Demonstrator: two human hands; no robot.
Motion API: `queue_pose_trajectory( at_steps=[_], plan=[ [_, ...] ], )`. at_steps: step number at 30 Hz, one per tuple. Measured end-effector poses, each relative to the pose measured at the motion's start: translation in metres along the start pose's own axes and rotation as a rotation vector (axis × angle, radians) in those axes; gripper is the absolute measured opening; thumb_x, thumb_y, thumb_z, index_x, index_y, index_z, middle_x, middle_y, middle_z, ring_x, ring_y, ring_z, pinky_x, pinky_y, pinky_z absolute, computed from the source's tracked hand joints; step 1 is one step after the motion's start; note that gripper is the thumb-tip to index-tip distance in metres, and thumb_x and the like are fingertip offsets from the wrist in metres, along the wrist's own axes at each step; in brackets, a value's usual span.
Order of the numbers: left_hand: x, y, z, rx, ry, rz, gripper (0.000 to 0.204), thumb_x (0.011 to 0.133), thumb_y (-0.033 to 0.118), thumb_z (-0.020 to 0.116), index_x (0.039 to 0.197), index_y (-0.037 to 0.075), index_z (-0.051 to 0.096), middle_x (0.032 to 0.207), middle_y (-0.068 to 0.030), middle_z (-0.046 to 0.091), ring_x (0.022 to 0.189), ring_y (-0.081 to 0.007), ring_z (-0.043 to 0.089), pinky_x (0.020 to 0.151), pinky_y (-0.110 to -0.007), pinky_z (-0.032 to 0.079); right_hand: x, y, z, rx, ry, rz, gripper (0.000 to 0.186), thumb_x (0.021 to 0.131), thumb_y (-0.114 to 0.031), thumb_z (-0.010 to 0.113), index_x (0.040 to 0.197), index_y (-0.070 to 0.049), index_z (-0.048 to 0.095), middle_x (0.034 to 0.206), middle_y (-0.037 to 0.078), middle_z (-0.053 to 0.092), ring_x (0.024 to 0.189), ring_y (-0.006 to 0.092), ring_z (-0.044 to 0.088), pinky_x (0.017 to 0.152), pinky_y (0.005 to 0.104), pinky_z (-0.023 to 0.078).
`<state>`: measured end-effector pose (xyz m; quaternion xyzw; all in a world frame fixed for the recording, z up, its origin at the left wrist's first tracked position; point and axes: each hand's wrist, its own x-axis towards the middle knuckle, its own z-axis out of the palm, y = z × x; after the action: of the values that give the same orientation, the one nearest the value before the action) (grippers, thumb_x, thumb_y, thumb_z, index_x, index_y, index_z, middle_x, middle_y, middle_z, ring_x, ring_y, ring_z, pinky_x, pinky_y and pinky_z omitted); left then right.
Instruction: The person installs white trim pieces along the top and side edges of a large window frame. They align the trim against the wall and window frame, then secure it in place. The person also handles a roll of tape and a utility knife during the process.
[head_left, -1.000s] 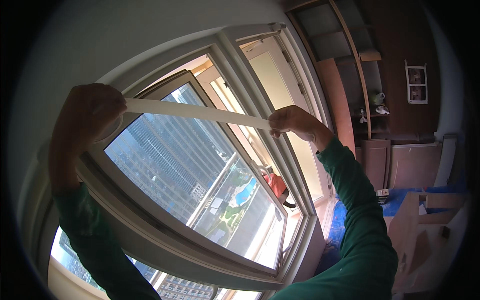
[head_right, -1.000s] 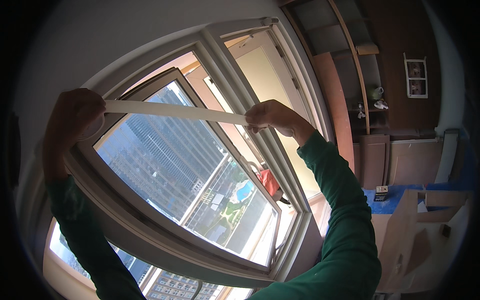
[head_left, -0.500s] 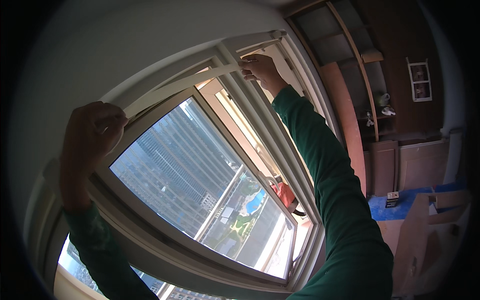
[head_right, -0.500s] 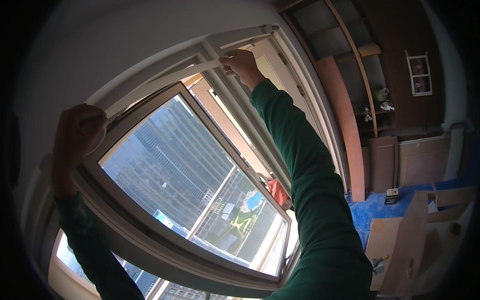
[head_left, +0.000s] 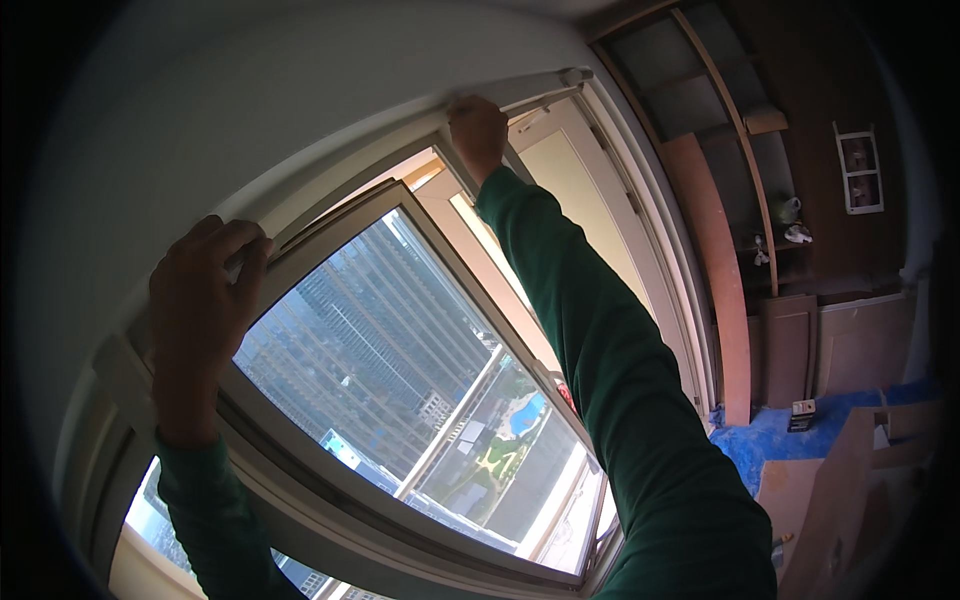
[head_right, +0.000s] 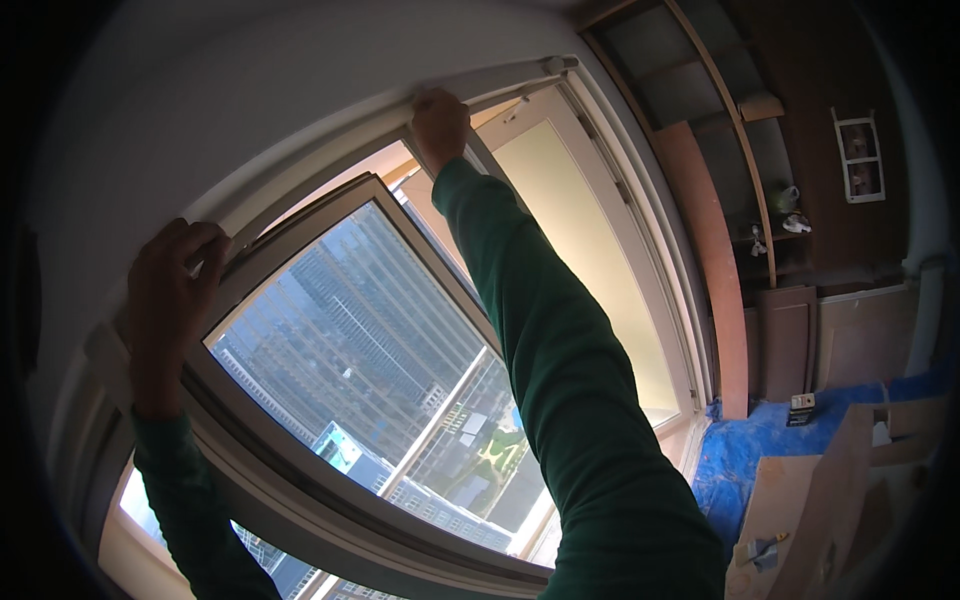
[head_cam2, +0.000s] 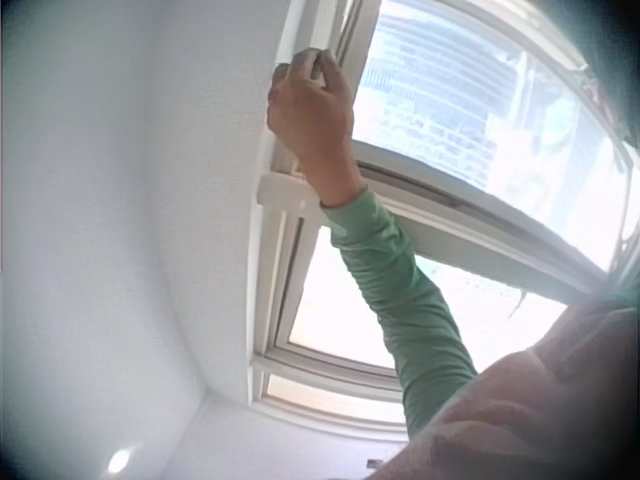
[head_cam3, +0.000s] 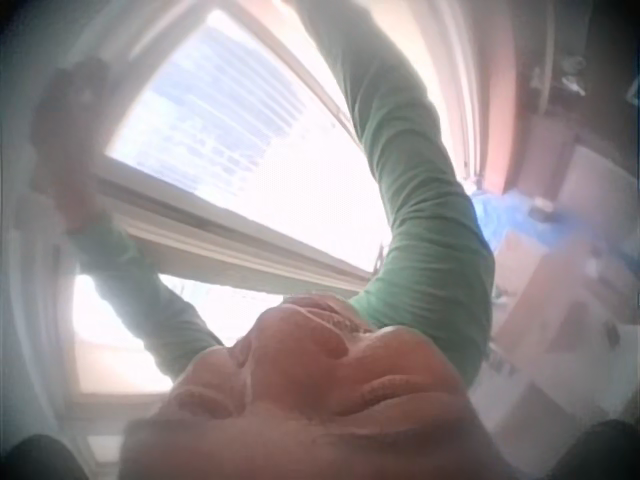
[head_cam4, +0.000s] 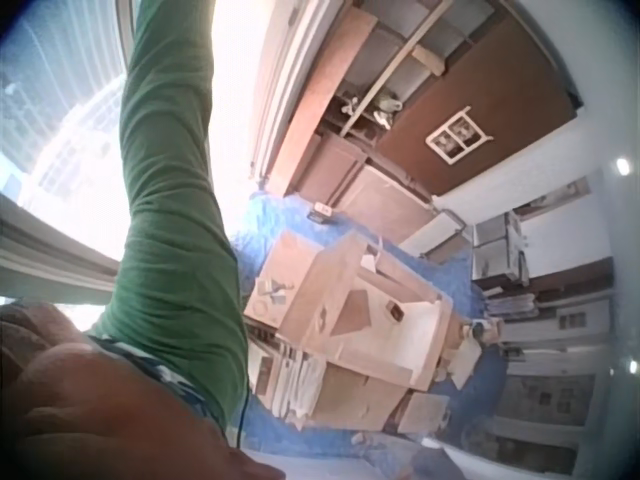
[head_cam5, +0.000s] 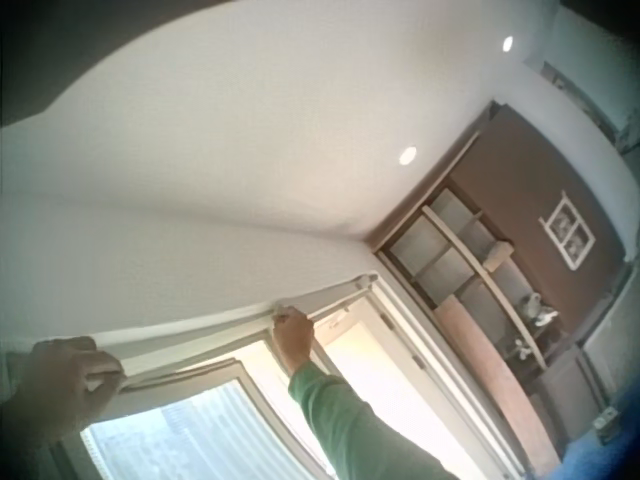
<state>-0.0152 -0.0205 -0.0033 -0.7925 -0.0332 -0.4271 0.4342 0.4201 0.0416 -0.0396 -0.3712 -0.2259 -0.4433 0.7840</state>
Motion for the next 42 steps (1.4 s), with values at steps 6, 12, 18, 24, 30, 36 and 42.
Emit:
queue_pose_trajectory(
  at_steps=[6,12,18,24,30,36,42],
  plan=[
    [-0.003,0.003,0.003,0.082,0.015,0.013,0.014,0.099,0.021,0.072,0.101,0.007,0.076,0.089,-0.008,0.073,0.076,-0.0217,0.077,0.068,-0.035,0.063,-0.002,-0.015,-0.001,-0.178,-0.034,0.069,0.018,0.089,-0.019,0.063,0.087,-0.005,0.075,0.091,0.02,0.075,0.09,0.0439,0.072,0.083,0.0526,0.058],
    [-0.002,0.003,0.011,0.11,0.046,0.081,0.011,0.097,0.019,0.073,0.099,0.009,0.076,0.089,-0.0076,0.073,0.075,-0.0217,0.076,0.065,-0.035,0.061,0.002,-0.017,-0.005,-0.217,-0.038,0.062,0.018,0.088,-0.019,0.063,0.087,-0.007,0.076,0.092,0.019,0.076,0.092,0.0424,0.072,0.085,0.0522,0.058],
    [0.001,0.009,0.006,0.135,0.041,0.031,0.01,0.096,0.018,0.074,0.096,0.008,0.075,0.086,-0.0075,0.072,0.075,-0.0221,0.076,0.065,-0.035,0.061,0.008,-0.018,-0.006,-0.195,-0.067,0.117,0.02,0.084,-0.026,0.07,0.091,-0.009,0.08,0.095,0.018,0.077,0.094,0.0419,0.073,0.085,0.0512,0.058],
    [0.001,0.001,0.005,0.12,0.068,-0.009,0.01,0.096,0.017,0.074,0.096,0.007,0.076,0.086,-0.0087,0.073,0.076,-0.0224,0.077,0.066,-0.036,0.062,0.006,-0.022,-0.01,-0.157,-0.088,0.117,0.02,0.083,-0.024,0.07,0.091,-0.01,0.081,0.095,0.018,0.077,0.093,0.0412,0.073,0.084,0.0499,0.059],
    [0.001,0.008,-0.008,0.171,-0.029,-0.049,0.011,0.097,0.018,0.073,0.096,0.007,0.077,0.089,-0.0089,0.074,0.078,-0.0234,0.077,0.07,-0.036,0.063,0.004,-0.026,-0.009,-0.153,-0.118,0.137,0.018,0.083,-0.02,0.068,0.089,-0.009,0.082,0.095,0.017,0.077,0.094,0.04,0.074,0.086,0.049,0.059],
    [-0.001,0.008,-0.002,0.187,0.001,-0.006,0.01,0.097,0.017,0.074,0.097,0.007,0.076,0.09,-0.0085,0.075,0.079,-0.0226,0.078,0.071,-0.035,0.063,0.005,-0.024,-0.011,-0.176,-0.087,0.085,0.019,0.084,-0.019,0.067,0.088,-0.007,0.08,0.094,0.019,0.077,0.093,0.0407,0.073,0.086,0.0501,0.059],
    [-0.001,0.003,0.002,0.167,0.018,-0.02,0.009,0.097,0.016,0.073,0.096,0.008,0.076,0.088,-0.0079,0.075,0.079,-0.0223,0.079,0.071,-0.034,0.064,0.006,-0.024,-0.007,-0.194,-0.079,0.092,0.019,0.084,-0.019,0.066,0.087,-0.006,0.079,0.094,0.02,0.076,0.093,0.041,0.073,0.085,0.0508,0.059]
  ],
)
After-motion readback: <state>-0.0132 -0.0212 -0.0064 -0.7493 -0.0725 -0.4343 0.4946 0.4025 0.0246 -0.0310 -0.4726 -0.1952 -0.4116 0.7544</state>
